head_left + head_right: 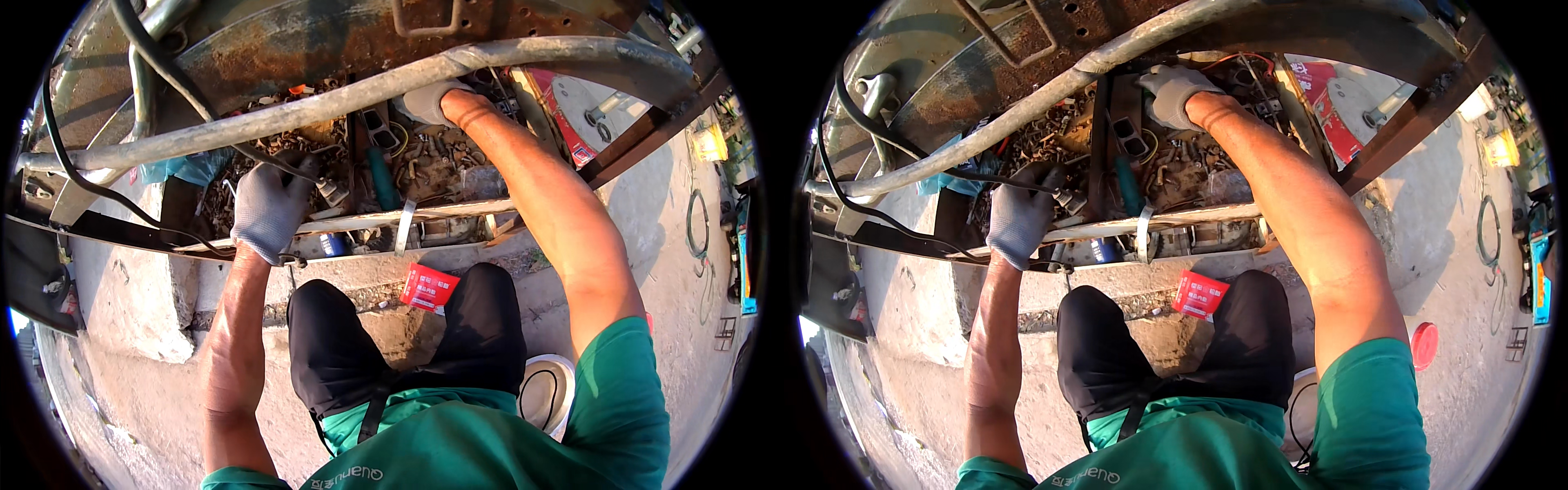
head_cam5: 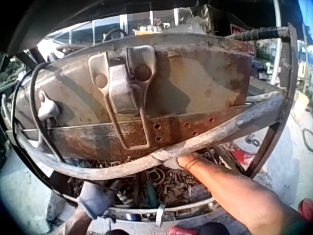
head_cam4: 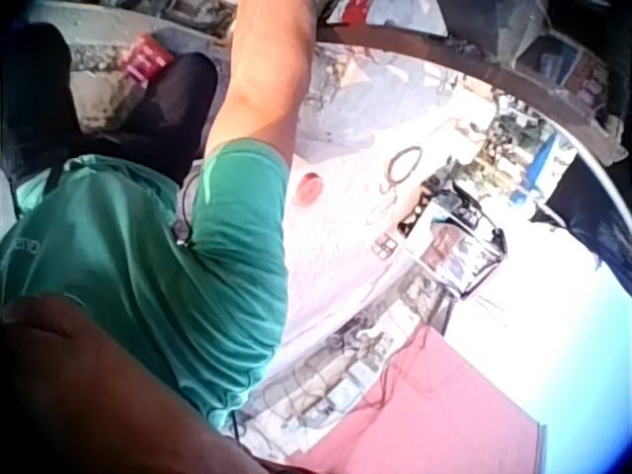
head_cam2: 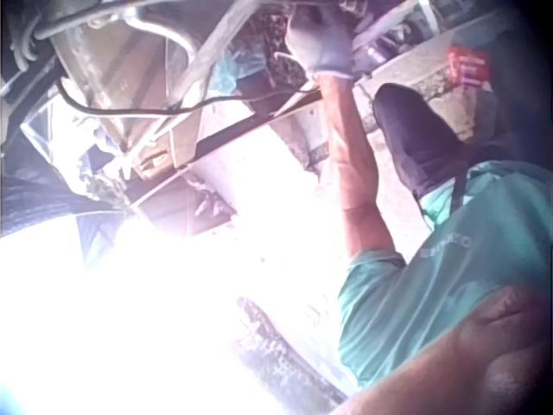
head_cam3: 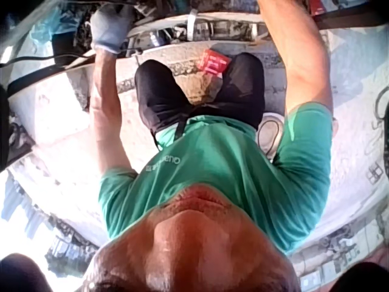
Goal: The person sits on the ground and works on the undercarriage of a vehicle, using a wrench to loosen and tighten bolts. They move around the workspace to retrieve tools and continue the repair.
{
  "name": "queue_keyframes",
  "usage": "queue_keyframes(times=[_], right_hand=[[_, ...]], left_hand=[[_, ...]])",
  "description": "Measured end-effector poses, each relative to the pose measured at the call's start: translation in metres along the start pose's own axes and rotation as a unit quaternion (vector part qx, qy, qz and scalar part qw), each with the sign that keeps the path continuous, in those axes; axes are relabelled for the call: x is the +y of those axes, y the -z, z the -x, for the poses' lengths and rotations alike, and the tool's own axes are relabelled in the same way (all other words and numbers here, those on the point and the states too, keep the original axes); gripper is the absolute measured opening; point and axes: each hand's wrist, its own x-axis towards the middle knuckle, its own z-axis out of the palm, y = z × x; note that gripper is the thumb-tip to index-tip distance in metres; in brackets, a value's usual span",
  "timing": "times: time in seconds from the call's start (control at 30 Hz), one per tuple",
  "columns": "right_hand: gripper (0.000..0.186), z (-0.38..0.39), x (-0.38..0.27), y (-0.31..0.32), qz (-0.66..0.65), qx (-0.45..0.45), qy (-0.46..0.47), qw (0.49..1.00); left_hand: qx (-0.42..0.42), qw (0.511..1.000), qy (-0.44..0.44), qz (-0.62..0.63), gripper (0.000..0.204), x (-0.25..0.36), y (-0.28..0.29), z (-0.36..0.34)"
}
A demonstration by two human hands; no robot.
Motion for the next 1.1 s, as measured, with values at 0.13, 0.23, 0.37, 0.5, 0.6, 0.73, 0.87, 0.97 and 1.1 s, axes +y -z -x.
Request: queue_keyframes(times=[0.13, 0.23, 0.37, 0.5, 0.6, 0.73, 0.87, 0.97, 1.1], right_hand=[[0.047, -0.005, 0.004, -0.016, 0.043, 0.061, -0.001, 0.997], [0.044, 0.001, 0.021, -0.014, 0.026, 0.116, 0.003, 0.993], [0.046, -0.005, 0.025, -0.026, 0.008, 0.155, -0.04, 0.987], [0.051, 0.002, -0.002, -0.016, -0.085, 0.069, 0.004, 0.994], [0.052, 0.007, -0.008, -0.013, -0.031, 0.018, 0.028, 0.999], [0.052, -0.004, 0.009, -0.027, -0.011, 0.072, 0.033, 0.997], [0.046, 0.0, 0.001, -0.019, 0.025, 0.026, -0.042, 0.998], [0.043, -0.008, 0.006, -0.014, 0.054, -0.016, -0.088, 0.995], [0.047, -0.009, 0.041, -0.019, 0.059, 0.046, -0.114, 0.991]], left_hand=[[-0.008, 0.999, 0.034, -0.002, 0.032, 0.003, 0.003, 0.001], [-0.018, 0.999, 0.043, 0.007, 0.032, 0.007, 0.005, 0.001], [0.009, 1.0, 0.011, -0.007, 0.031, 0.003, 0.002, 0.001], [0.0, 1.0, 0.022, 0.009, 0.032, 0.001, 0.006, 0.002], [0.001, 1.0, 0.01, 0.013, 0.032, 0.0, 0.002, 0.001], [0.003, 1.0, 0.014, 0.011, 0.032, 0.004, 0.001, -0.001], [0.009, 1.0, 0.021, -0.006, 0.032, 0.001, 0.003, 0.0], [0.008, 1.0, 0.017, -0.01, 0.033, -0.001, 0.002, 0.0], [0.006, 1.0, 0.018, -0.003, 0.033, 0.005, 0.001, 0.0]])
